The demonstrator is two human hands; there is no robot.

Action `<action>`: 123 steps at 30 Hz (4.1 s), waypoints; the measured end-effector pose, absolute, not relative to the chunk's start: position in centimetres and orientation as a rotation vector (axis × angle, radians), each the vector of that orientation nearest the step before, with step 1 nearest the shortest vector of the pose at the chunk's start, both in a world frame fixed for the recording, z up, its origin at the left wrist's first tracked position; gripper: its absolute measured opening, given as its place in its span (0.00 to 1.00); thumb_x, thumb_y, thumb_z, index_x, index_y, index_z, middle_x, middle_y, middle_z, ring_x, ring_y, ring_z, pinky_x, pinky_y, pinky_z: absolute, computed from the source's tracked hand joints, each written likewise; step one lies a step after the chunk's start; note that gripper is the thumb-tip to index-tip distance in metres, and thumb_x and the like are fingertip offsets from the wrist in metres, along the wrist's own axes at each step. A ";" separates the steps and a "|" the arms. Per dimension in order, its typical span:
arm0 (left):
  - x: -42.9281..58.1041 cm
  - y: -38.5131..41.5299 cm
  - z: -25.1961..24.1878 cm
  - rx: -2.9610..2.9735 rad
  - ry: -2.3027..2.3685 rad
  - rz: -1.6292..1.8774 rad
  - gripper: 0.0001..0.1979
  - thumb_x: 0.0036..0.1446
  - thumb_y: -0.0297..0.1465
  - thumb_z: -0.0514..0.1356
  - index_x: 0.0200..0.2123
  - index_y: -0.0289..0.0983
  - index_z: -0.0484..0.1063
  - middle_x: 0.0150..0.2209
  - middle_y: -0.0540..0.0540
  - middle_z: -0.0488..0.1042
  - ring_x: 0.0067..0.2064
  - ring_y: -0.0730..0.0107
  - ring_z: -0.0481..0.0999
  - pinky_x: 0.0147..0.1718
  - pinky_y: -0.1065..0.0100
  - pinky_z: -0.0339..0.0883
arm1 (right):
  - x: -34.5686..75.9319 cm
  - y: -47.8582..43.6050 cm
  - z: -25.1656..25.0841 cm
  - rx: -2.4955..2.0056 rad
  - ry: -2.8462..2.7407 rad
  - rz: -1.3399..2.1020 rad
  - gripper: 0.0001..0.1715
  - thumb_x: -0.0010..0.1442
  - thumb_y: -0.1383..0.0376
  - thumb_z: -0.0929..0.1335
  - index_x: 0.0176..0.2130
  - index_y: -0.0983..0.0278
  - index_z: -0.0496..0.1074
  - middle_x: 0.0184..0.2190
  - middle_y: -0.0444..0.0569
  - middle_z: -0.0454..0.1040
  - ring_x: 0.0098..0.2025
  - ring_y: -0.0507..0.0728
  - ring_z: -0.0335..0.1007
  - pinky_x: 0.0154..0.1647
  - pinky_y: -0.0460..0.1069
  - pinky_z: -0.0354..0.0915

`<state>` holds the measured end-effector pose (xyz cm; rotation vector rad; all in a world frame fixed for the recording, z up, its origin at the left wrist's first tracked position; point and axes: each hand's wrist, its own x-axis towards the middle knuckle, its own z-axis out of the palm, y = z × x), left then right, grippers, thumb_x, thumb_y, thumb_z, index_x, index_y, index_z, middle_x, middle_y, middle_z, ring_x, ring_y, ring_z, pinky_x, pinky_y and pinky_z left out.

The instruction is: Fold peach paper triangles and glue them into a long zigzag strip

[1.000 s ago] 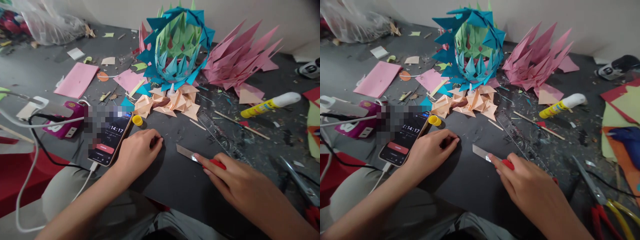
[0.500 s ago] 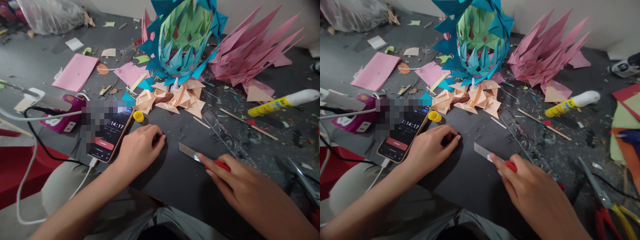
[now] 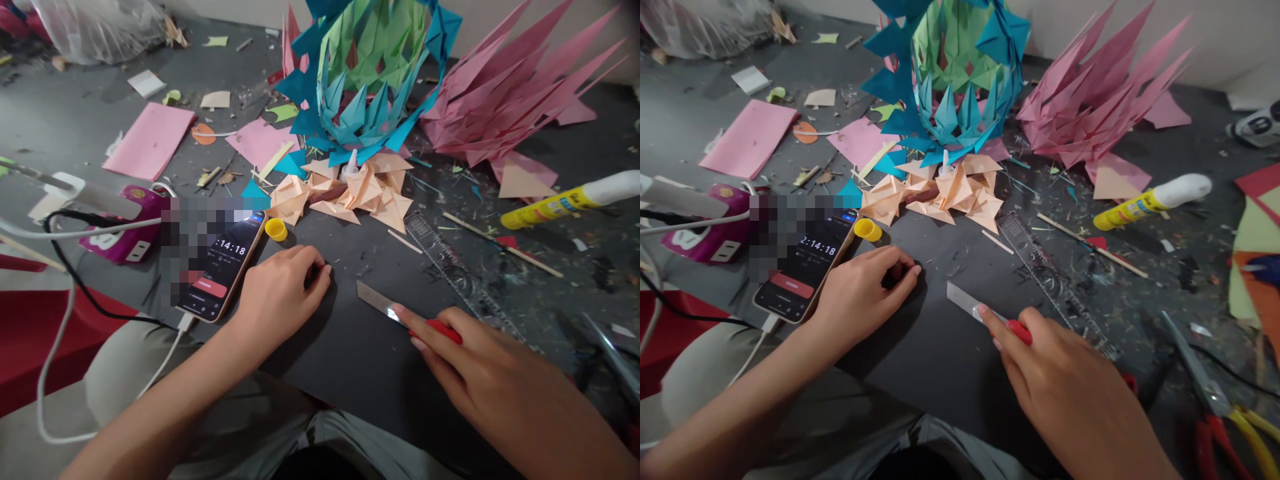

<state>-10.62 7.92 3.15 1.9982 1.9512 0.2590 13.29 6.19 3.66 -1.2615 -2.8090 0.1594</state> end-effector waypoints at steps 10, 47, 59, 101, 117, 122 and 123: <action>-10.5 7.9 2.9 2.040 1.980 0.257 0.08 0.57 0.36 0.53 0.30 0.39 0.67 0.27 0.52 0.72 0.27 0.73 0.70 0.21 0.73 0.52 | 13.5 6.2 3.9 -1.248 -2.834 0.154 0.22 0.66 0.62 0.53 0.53 0.58 0.66 0.24 0.45 0.66 0.20 0.49 0.63 0.22 0.47 0.57; -10.2 7.9 2.6 2.101 2.026 0.246 0.10 0.58 0.35 0.51 0.29 0.38 0.67 0.27 0.50 0.72 0.27 0.73 0.70 0.21 0.72 0.52 | 13.1 6.0 3.3 -1.305 -2.810 0.186 0.21 0.65 0.63 0.54 0.53 0.57 0.67 0.26 0.47 0.69 0.24 0.51 0.68 0.24 0.46 0.61; -10.1 7.8 2.4 2.133 2.038 0.257 0.09 0.58 0.35 0.51 0.29 0.38 0.66 0.27 0.51 0.72 0.28 0.72 0.70 0.22 0.71 0.52 | 13.0 5.6 3.5 -1.356 -2.812 0.155 0.22 0.65 0.63 0.55 0.53 0.58 0.67 0.25 0.46 0.67 0.22 0.50 0.66 0.23 0.46 0.60; -10.0 7.7 2.2 2.168 2.070 0.275 0.08 0.57 0.35 0.52 0.28 0.39 0.64 0.26 0.52 0.71 0.28 0.71 0.70 0.21 0.71 0.50 | 12.7 5.2 3.8 -1.430 -2.793 0.149 0.21 0.64 0.63 0.55 0.52 0.57 0.67 0.26 0.46 0.67 0.22 0.51 0.66 0.22 0.47 0.59; -9.8 7.7 2.1 2.172 2.077 0.263 0.09 0.57 0.36 0.51 0.29 0.39 0.65 0.26 0.51 0.71 0.28 0.70 0.70 0.21 0.70 0.50 | 12.5 5.1 3.8 -1.443 -2.847 0.128 0.21 0.63 0.64 0.57 0.54 0.57 0.65 0.25 0.45 0.67 0.21 0.50 0.61 0.22 0.46 0.55; -9.8 7.8 2.2 2.169 2.079 0.264 0.09 0.57 0.36 0.52 0.29 0.39 0.65 0.26 0.50 0.71 0.28 0.69 0.70 0.21 0.69 0.50 | 12.6 4.9 3.6 -1.431 -2.879 0.057 0.23 0.62 0.67 0.58 0.55 0.56 0.64 0.25 0.45 0.67 0.21 0.50 0.61 0.22 0.46 0.55; -9.8 7.8 2.2 2.168 2.081 0.265 0.09 0.57 0.36 0.52 0.29 0.39 0.65 0.26 0.50 0.71 0.28 0.69 0.70 0.21 0.69 0.50 | 12.6 4.9 3.6 -1.434 -2.883 0.053 0.23 0.62 0.67 0.58 0.55 0.56 0.64 0.26 0.45 0.67 0.21 0.50 0.61 0.22 0.46 0.55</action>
